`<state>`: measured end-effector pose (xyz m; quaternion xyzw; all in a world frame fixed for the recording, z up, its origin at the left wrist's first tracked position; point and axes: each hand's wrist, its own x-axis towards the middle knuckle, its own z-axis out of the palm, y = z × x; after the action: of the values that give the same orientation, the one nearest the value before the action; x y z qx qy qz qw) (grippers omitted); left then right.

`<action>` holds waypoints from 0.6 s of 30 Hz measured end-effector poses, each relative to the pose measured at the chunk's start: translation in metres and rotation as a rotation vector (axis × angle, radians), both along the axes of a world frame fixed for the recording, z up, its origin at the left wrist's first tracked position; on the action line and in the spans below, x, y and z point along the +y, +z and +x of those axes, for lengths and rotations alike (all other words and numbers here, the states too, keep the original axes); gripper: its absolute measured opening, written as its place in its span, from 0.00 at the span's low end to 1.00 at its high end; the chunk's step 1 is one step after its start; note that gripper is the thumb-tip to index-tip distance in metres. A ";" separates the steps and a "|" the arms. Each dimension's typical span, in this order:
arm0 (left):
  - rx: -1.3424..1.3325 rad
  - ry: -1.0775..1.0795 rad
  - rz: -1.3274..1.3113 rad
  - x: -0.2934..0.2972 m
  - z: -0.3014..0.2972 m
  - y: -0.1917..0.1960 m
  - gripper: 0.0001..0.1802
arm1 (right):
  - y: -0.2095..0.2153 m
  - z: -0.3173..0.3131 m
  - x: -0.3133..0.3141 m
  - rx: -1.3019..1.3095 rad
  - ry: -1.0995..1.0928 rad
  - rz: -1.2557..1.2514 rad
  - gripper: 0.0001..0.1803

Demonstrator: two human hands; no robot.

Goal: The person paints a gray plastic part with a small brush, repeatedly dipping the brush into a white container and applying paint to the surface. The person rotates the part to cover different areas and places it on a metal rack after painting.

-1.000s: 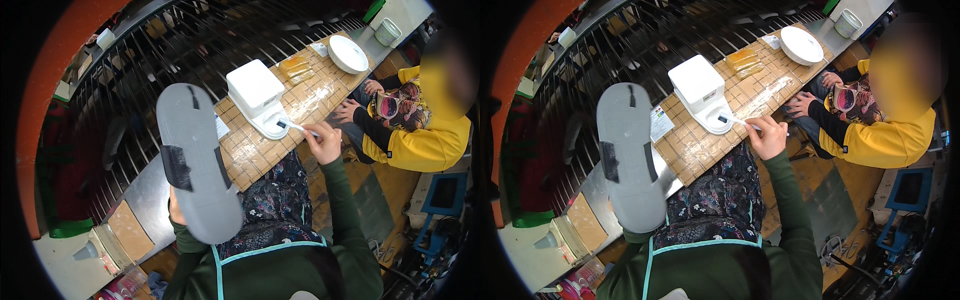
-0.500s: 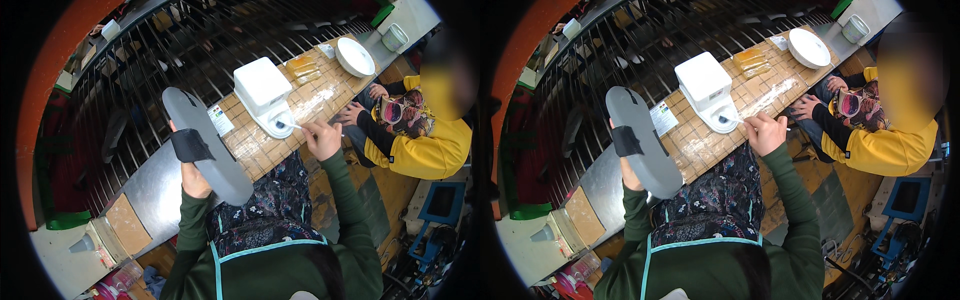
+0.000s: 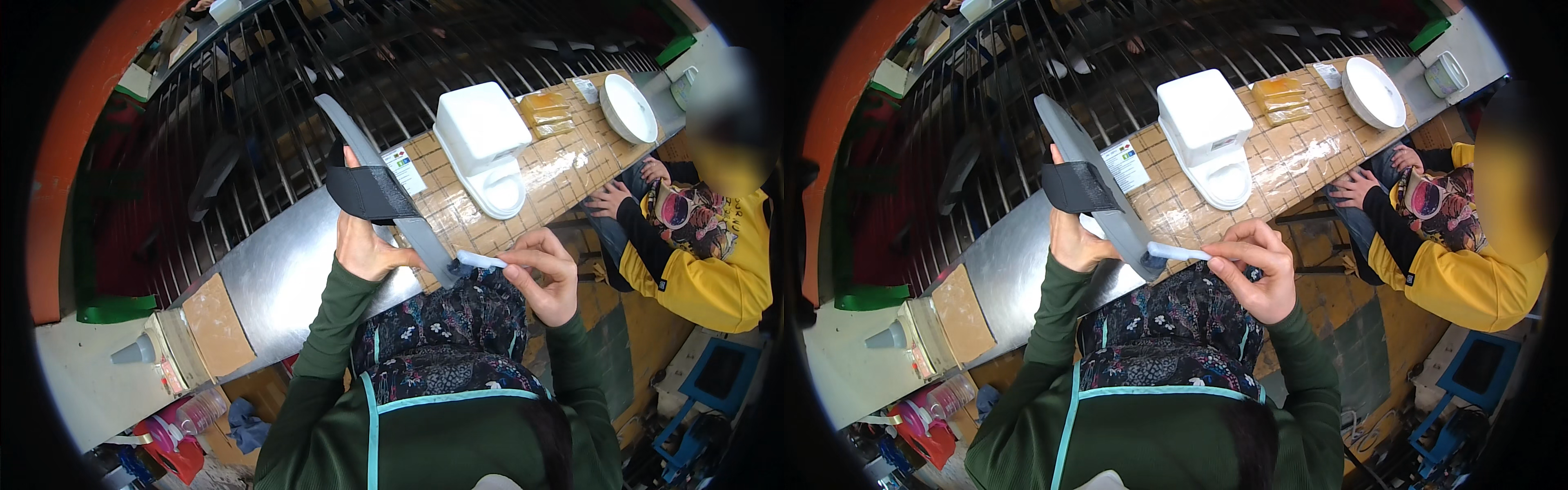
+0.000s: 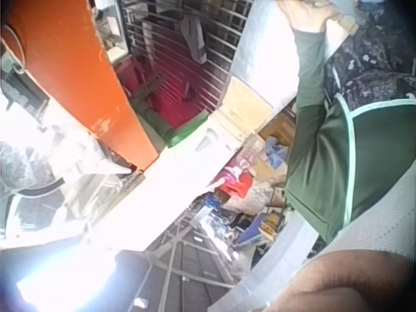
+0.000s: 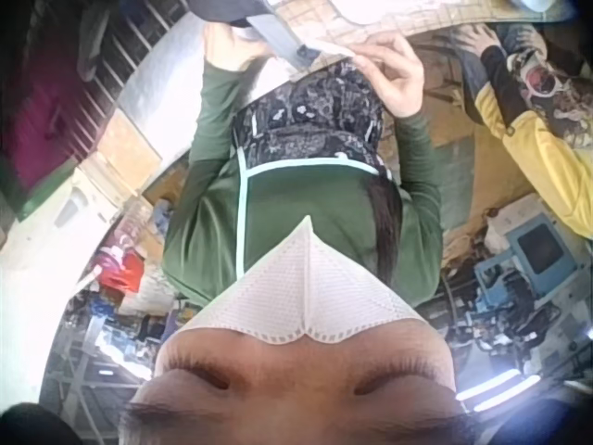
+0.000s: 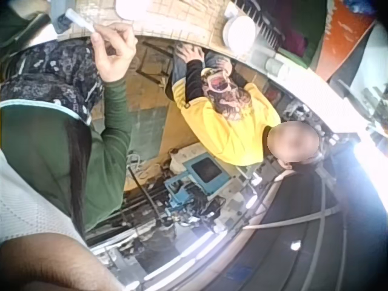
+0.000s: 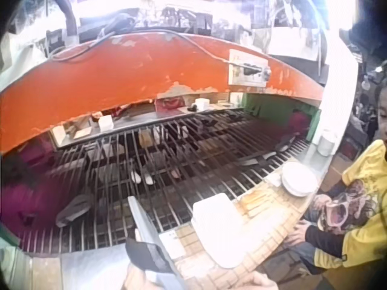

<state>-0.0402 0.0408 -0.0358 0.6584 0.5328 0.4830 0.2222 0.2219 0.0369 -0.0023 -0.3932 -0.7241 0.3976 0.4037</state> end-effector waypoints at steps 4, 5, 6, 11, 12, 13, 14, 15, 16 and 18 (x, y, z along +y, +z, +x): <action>-0.011 -0.016 -0.008 -0.002 0.000 -0.003 0.89 | 0.001 -0.002 0.001 -0.091 -0.036 0.019 0.08; 0.000 -0.023 0.002 -0.002 -0.001 -0.004 0.89 | 0.001 -0.003 0.002 -0.134 -0.041 0.048 0.08; 0.013 -0.028 0.021 -0.002 -0.001 -0.005 0.89 | 0.002 -0.003 0.002 -0.176 -0.046 0.077 0.08; 0.145 -0.030 0.065 -0.003 -0.001 -0.007 0.88 | 0.003 -0.009 0.006 -0.241 -0.083 0.139 0.09; 0.175 -0.032 0.096 -0.004 -0.001 -0.007 0.88 | 0.003 -0.010 0.006 -0.251 -0.089 0.148 0.09; 0.133 -0.041 0.053 -0.004 0.000 -0.007 0.88 | 0.003 -0.011 0.007 -0.264 -0.091 0.163 0.09; 0.092 -0.051 0.011 -0.005 0.001 -0.007 0.88 | 0.004 -0.012 0.008 -0.276 -0.093 0.179 0.10; 0.078 -0.057 -0.004 -0.005 0.002 -0.007 0.87 | 0.004 -0.013 0.009 -0.292 -0.098 0.191 0.10; 0.064 -0.063 -0.018 -0.005 0.002 -0.007 0.87 | 0.005 -0.014 0.009 -0.298 -0.100 0.207 0.10; 0.093 -0.068 0.007 -0.005 0.003 -0.007 0.87 | 0.006 -0.015 0.010 -0.318 -0.108 0.231 0.11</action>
<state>-0.0376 0.0355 -0.0425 0.6986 0.5182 0.4460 0.2111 0.2068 0.0470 0.0039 -0.4405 -0.7975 0.2222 0.3474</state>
